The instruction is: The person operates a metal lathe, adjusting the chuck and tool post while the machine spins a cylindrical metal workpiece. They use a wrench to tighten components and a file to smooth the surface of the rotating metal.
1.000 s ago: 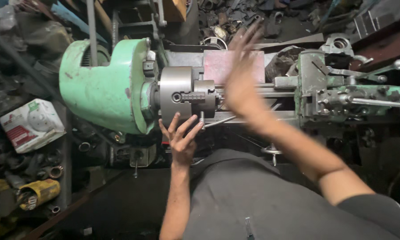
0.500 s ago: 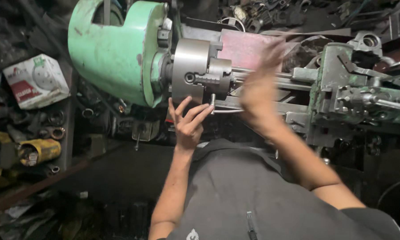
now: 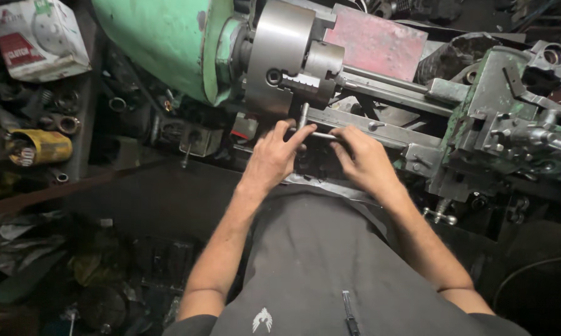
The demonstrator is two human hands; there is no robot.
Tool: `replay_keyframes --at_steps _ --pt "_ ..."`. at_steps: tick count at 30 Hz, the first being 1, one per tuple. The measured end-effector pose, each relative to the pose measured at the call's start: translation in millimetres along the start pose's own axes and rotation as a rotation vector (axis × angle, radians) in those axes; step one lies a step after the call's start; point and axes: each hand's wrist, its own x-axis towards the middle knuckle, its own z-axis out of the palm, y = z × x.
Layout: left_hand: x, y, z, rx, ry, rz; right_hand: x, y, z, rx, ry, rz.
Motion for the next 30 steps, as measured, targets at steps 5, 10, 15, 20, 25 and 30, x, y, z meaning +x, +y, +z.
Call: replay_keyframes --at_steps 5,10,15,20,25,30 --pt "8 9 -8 -0.101 0.04 0.007 -6 -6 -10 0.168 -0.103 0.02" --pt "-15 18 5 -0.186 -0.251 -0.084 -34 -2 -26 0.046 -0.265 0.128" --pt "-45 -13 87 -0.286 -0.57 -0.212 -38 70 38 0.166 -0.483 0.329" --pt "-66 -42 143 -0.175 -0.876 -0.18 -63 112 101 -0.068 -0.573 0.156" --pt "-69 -54 130 -0.239 -0.641 -0.377 -69 115 96 -0.145 -0.543 0.237" --pt "-51 -79 117 0.195 -0.166 -0.488 -59 106 87 -0.072 -0.47 0.344"
